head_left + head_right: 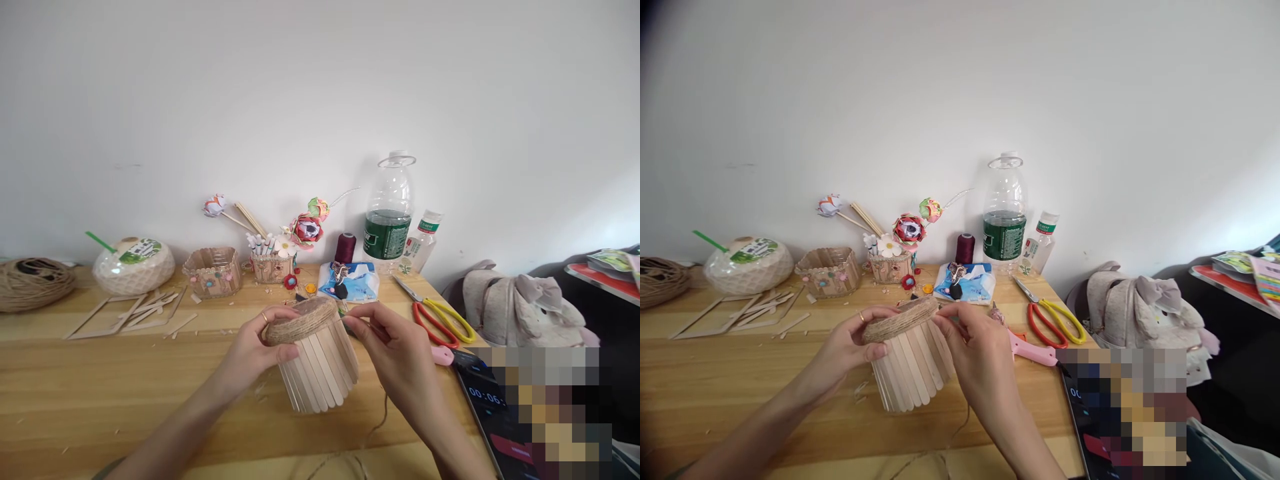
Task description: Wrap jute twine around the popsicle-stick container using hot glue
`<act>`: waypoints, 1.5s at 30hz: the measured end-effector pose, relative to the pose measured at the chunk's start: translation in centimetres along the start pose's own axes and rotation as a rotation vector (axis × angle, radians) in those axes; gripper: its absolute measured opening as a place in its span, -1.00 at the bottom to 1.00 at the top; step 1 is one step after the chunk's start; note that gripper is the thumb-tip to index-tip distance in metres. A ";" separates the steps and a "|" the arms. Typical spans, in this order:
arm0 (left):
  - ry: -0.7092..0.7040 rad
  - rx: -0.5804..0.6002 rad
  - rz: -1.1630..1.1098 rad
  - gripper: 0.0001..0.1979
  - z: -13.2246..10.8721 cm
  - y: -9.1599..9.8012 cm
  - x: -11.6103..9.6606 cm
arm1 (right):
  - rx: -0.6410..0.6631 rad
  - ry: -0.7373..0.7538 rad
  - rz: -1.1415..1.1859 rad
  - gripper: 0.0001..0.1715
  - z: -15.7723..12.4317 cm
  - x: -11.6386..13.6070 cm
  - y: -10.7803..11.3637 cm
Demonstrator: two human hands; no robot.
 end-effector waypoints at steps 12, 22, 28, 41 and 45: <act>0.026 0.032 -0.045 -0.66 0.2 0.2 0.6 | -0.031 -0.045 0.071 -0.86 0.2 -1.9 -0.7; 0.041 0.069 -0.085 -0.70 0.3 0.0 0.8 | -0.039 -0.093 0.067 -0.82 0.3 -2.8 -1.0; 0.053 0.059 -0.091 -0.67 0.5 0.0 0.9 | -0.010 -0.150 0.118 -0.80 0.3 -3.5 -1.5; 0.070 0.059 -0.106 -0.66 0.5 0.2 0.9 | 0.009 -0.188 0.099 -0.78 0.3 -4.1 -2.1; 0.096 0.043 -0.117 -0.62 0.7 0.8 1.5 | 0.082 -0.247 0.223 -0.77 0.6 -4.7 -3.0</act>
Point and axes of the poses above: each hand's wrist, its own z-axis towards the middle knuckle, its own y-axis out of the back of the hand, x = y × z, the point moved 8 cm from there along z, towards the middle knuckle
